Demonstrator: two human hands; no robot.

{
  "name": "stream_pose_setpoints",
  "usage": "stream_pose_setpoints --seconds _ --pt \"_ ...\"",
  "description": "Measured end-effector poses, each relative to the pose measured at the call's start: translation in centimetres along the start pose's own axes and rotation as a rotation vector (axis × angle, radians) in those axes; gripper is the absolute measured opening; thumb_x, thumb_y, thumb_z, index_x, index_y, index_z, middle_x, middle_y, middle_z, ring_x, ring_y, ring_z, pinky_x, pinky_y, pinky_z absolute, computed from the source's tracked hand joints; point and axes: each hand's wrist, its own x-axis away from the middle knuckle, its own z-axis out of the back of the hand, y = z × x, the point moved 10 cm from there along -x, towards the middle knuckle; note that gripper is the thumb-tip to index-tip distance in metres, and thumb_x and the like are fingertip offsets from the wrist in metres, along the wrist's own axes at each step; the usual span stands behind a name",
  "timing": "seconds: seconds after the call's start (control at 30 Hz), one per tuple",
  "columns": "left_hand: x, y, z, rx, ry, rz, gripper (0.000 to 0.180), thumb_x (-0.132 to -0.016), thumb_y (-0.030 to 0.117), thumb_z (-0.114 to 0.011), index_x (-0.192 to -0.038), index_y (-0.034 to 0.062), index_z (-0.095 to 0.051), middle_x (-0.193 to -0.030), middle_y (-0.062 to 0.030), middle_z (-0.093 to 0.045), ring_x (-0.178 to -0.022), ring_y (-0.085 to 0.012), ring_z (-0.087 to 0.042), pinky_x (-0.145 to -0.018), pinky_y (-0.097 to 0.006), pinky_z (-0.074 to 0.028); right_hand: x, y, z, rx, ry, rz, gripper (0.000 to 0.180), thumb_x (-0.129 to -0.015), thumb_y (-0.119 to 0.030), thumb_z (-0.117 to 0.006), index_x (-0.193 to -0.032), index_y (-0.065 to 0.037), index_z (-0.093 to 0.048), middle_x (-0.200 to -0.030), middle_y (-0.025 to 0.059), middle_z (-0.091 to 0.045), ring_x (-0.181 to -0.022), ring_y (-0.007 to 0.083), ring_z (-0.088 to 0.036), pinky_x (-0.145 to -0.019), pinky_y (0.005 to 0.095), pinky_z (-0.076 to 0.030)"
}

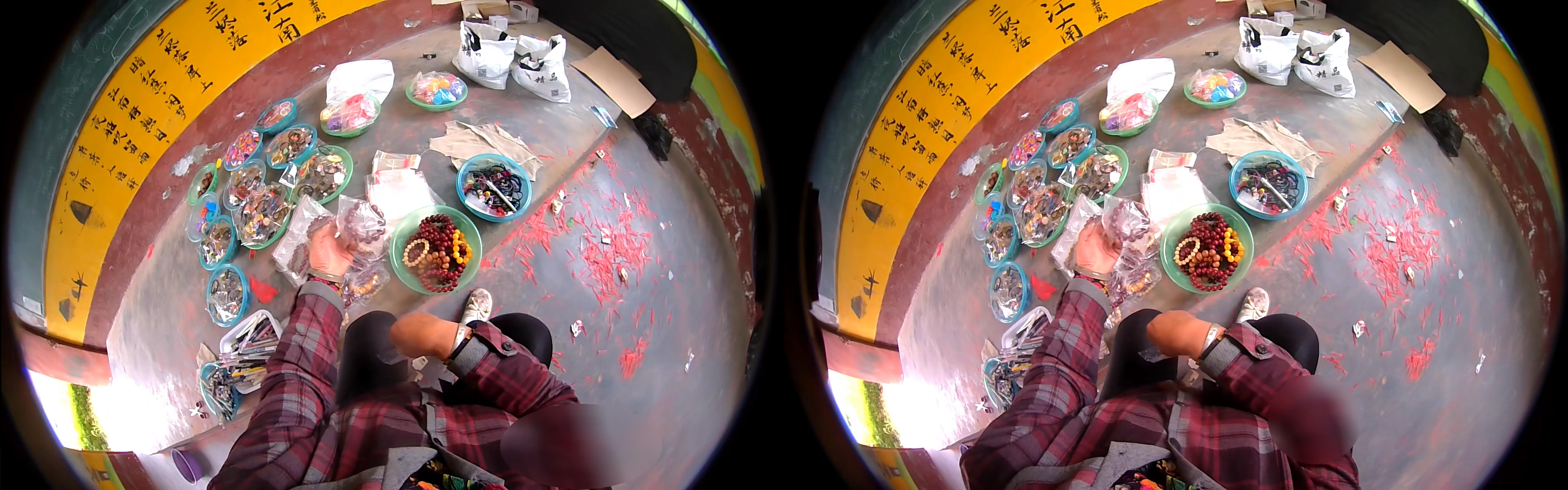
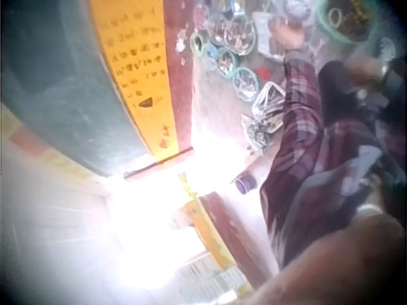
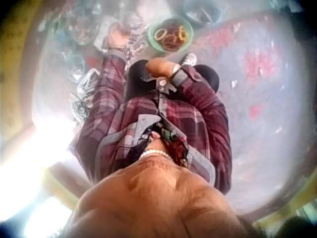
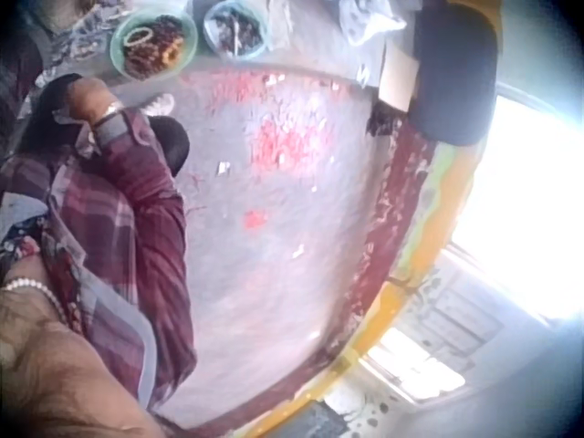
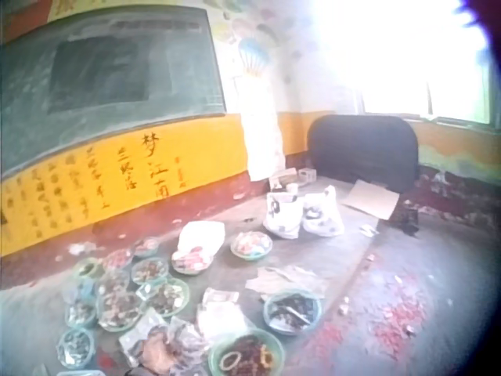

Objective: The person sits on the floor and packs colorful beads into small plastic bags. They pick up beads from a green bowl, place them into a bag, and then seal the bag. The person repeats this process multiple times, placing the finished bags on the floor.

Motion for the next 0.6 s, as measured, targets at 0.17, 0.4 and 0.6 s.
stream_pose_setpoints --seconds 0.17,0.4,0.6 --pt "-2.9 -8.5 -1.8 -0.298 0.025 0.175 0.034 -0.08 0.004 -0.061 -0.112 0.008 -0.051 -0.102 -0.0033 -0.06 -0.089 -0.0179 -0.06 -0.076 -0.032 -0.05 0.2 -0.5 0.2 0.007 0.05 0.031 0.016 -0.066 -0.013 -0.057 -0.073 -0.001 -0.065 -0.075 0.0176 -0.063 -0.072 0.035 -0.062 -0.063 0.0423 -0.05" --pt "-5.3 -17.7 -9.0 -0.144 -0.091 0.252 0.024 -0.084 0.002 -0.055 -0.108 0.0033 -0.057 -0.098 -0.0071 -0.063 -0.088 -0.0192 -0.06 -0.076 -0.034 -0.051 0.3 0.0 0.1 0.007 0.019 -0.007 0.015 -0.069 -0.009 -0.059 -0.081 -0.005 -0.067 -0.084 0.0145 -0.065 -0.081 0.0308 -0.063 -0.068 0.0376 -0.051" --pt "-7.3 -20.8 2.9 -0.556 0.135 0.32 0.021 -0.088 0.01 -0.051 -0.107 0.0021 -0.056 -0.094 -0.0067 -0.063 -0.08 -0.0178 -0.062 -0.069 -0.028 -0.052 0.8 1.2 -0.1 -0.02 0.029 -0.078 0.015 -0.068 -0.008 -0.061 -0.082 -0.006 -0.067 -0.083 0.013 -0.065 -0.081 0.03 -0.064 -0.067 0.0379 -0.051"
